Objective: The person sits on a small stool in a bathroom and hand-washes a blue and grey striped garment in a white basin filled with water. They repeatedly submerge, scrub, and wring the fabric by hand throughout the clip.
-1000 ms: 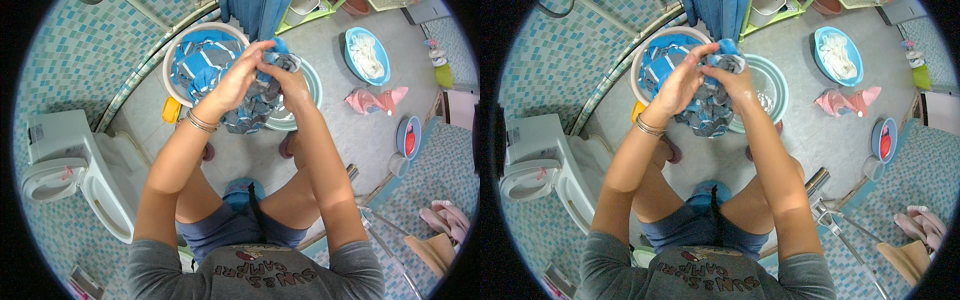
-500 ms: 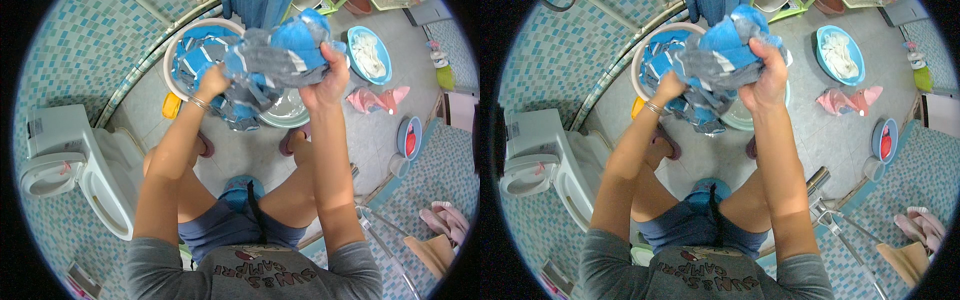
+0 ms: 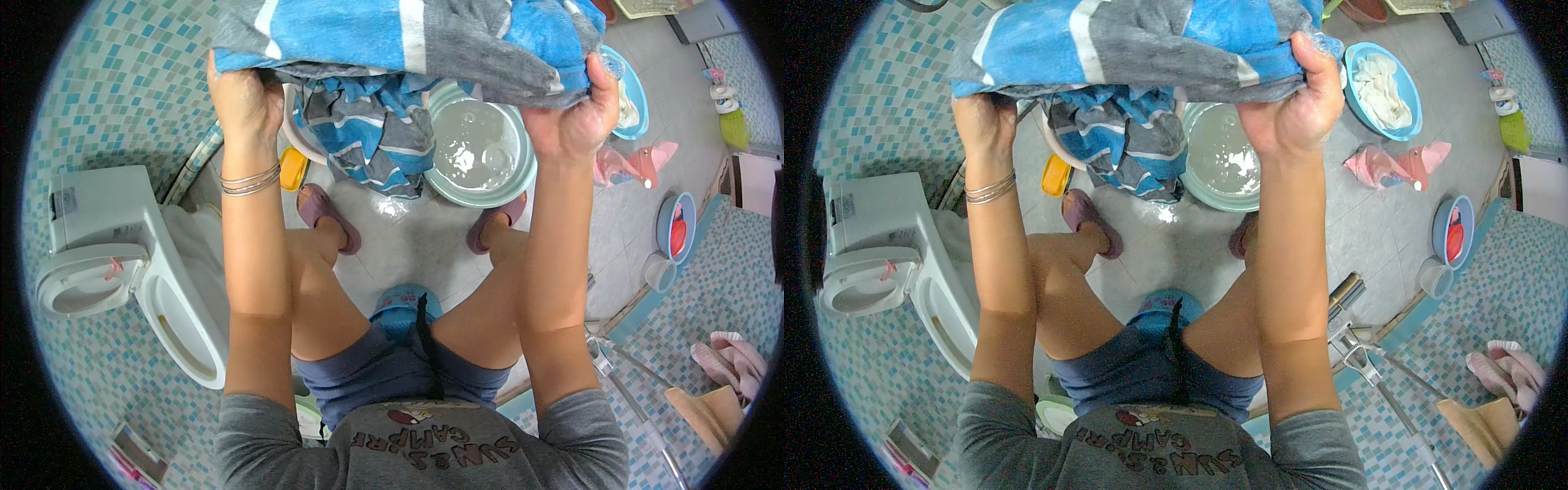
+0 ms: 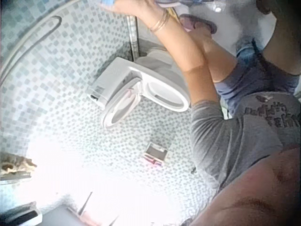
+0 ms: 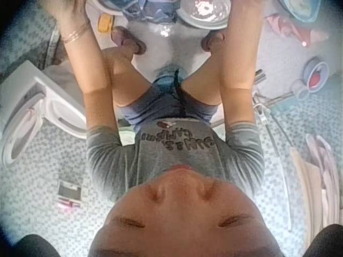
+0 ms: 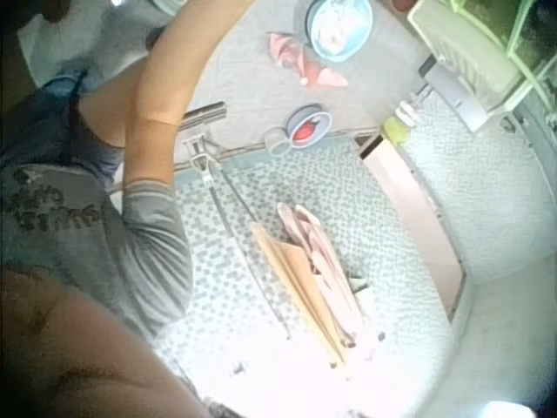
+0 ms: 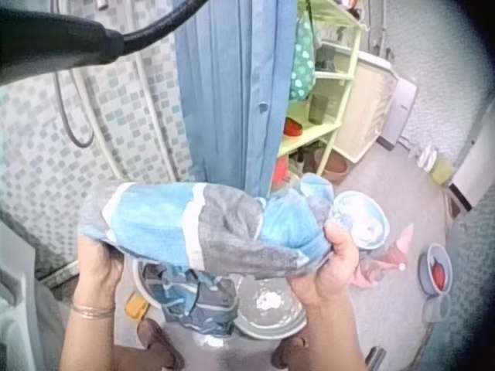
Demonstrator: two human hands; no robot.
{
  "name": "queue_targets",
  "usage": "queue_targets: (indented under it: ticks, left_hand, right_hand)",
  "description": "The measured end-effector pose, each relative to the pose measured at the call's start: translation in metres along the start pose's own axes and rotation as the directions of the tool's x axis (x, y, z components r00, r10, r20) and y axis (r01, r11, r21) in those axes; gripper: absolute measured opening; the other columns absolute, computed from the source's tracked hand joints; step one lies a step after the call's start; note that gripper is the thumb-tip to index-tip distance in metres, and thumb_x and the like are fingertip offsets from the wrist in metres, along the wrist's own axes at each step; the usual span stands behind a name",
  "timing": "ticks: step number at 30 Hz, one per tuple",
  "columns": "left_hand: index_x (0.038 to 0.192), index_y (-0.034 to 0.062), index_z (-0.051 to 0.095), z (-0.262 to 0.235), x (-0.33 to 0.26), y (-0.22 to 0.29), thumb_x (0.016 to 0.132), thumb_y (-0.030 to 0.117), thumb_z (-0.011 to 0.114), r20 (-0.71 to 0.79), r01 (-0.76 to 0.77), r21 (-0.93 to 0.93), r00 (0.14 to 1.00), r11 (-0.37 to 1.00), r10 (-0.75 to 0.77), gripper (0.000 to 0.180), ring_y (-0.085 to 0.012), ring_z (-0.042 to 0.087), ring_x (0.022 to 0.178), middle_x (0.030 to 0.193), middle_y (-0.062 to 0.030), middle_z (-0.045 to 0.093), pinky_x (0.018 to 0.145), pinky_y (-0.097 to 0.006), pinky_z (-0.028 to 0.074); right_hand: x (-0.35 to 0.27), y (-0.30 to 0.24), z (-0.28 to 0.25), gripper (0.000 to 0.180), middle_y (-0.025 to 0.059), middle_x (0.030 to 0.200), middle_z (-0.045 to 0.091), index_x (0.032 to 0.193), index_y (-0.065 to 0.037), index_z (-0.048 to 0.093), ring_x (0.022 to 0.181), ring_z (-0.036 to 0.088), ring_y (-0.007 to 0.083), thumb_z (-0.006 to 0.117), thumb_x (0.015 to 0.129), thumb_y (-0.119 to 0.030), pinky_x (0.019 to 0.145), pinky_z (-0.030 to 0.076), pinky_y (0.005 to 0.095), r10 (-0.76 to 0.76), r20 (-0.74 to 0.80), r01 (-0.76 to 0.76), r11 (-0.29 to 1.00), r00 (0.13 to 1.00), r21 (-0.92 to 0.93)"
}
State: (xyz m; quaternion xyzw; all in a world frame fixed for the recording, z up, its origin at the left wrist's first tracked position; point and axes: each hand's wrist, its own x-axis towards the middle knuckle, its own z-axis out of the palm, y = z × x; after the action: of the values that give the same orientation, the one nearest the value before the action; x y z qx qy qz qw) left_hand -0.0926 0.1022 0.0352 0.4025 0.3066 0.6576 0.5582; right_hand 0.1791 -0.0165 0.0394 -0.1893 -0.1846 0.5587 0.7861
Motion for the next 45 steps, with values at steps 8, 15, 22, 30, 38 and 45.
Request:
queue_targets:
  ticks: [8,15,22,30,38,45]
  left_hand:
    - [0.094,0.0021,0.06,-0.003,-0.053,-0.058,0.074,0.026,0.066,0.367,-0.192,0.863,0.874,0.468,-0.319,0.031,-0.0352,0.062,0.079,0.084,-0.0184,0.065,0.073,-0.041,0.05]
    - [0.1,-0.0006,0.06,-0.013,-0.131,-0.129,0.074,0.037,0.067,0.524,-0.603,0.757,0.331,0.251,-0.785,0.046,-0.0372,0.056,0.101,0.094,-0.0217,0.063,0.083,-0.044,0.047]
    - [0.128,-0.0011,0.043,0.011,-0.069,-0.149,0.081,0.042,0.061,0.3,-0.196,0.953,0.707,0.23,-0.641,0.066,-0.0363,0.056,0.108,0.116,-0.0234,0.057,0.089,-0.045,0.044]
    - [0.133,0.0015,0.042,-0.001,-0.098,-0.209,0.084,0.044,0.061,0.128,0.909,0.363,0.169,0.204,-0.977,0.068,-0.0303,0.048,0.118,0.132,-0.0179,0.048,0.097,-0.043,0.038]
    - [0.115,0.0032,0.047,0.005,-0.049,-0.134,0.091,0.022,0.057,0.143,0.811,0.008,0.579,0.585,-0.803,0.032,-0.0198,0.058,0.098,0.109,-0.0078,0.06,0.093,-0.036,0.046]
    - [0.12,0.0024,0.044,0.011,-0.041,-0.083,0.095,0.018,0.049,0.267,0.723,-0.283,0.69,0.63,-0.673,0.03,-0.0251,0.058,0.106,0.113,-0.0122,0.059,0.093,-0.042,0.047]
  right_hand:
    - [0.013,-0.01,-0.056,0.04,0.0127,0.116,0.059,0.113,-0.001,0.056,0.109,0.054,0.032,0.053,0.078,-0.021,0.101,0.035,0.0487,-0.128,-0.285,0.103,0.99,0.95,-0.101]
    - [0.002,-0.007,-0.07,0.05,0.0181,0.113,0.059,0.115,0.003,0.053,0.106,0.055,0.0352,0.052,0.07,-0.02,0.098,0.04,0.0469,-0.06,-0.329,-0.011,0.977,0.942,-0.211]
    - [-0.006,-0.012,-0.076,0.062,0.0193,0.108,0.061,0.107,0.005,0.057,0.097,0.058,0.0371,0.051,0.073,-0.047,0.093,0.042,0.0481,0.013,-0.479,-0.091,0.986,0.877,-0.14]
    - [-0.015,0.0,-0.088,0.053,0.0121,0.074,0.06,0.08,0.0,0.058,0.068,0.056,0.0271,0.047,0.079,-0.052,0.067,0.048,0.0378,0.354,-0.31,-0.36,0.932,0.882,0.04]
    - [-0.012,-0.015,-0.063,0.038,0.0111,0.086,0.064,0.091,0.0,0.064,0.078,0.062,0.0206,0.064,0.077,-0.035,0.073,0.05,0.0332,0.237,-0.573,-0.576,0.619,0.785,-0.534]
    - [-0.032,0.026,-0.136,0.066,0.0219,0.101,0.063,0.105,0.014,0.059,0.091,0.061,0.0297,0.077,0.066,-0.035,0.085,0.046,0.0364,0.386,-0.687,-0.501,-0.482,0.616,-0.719]
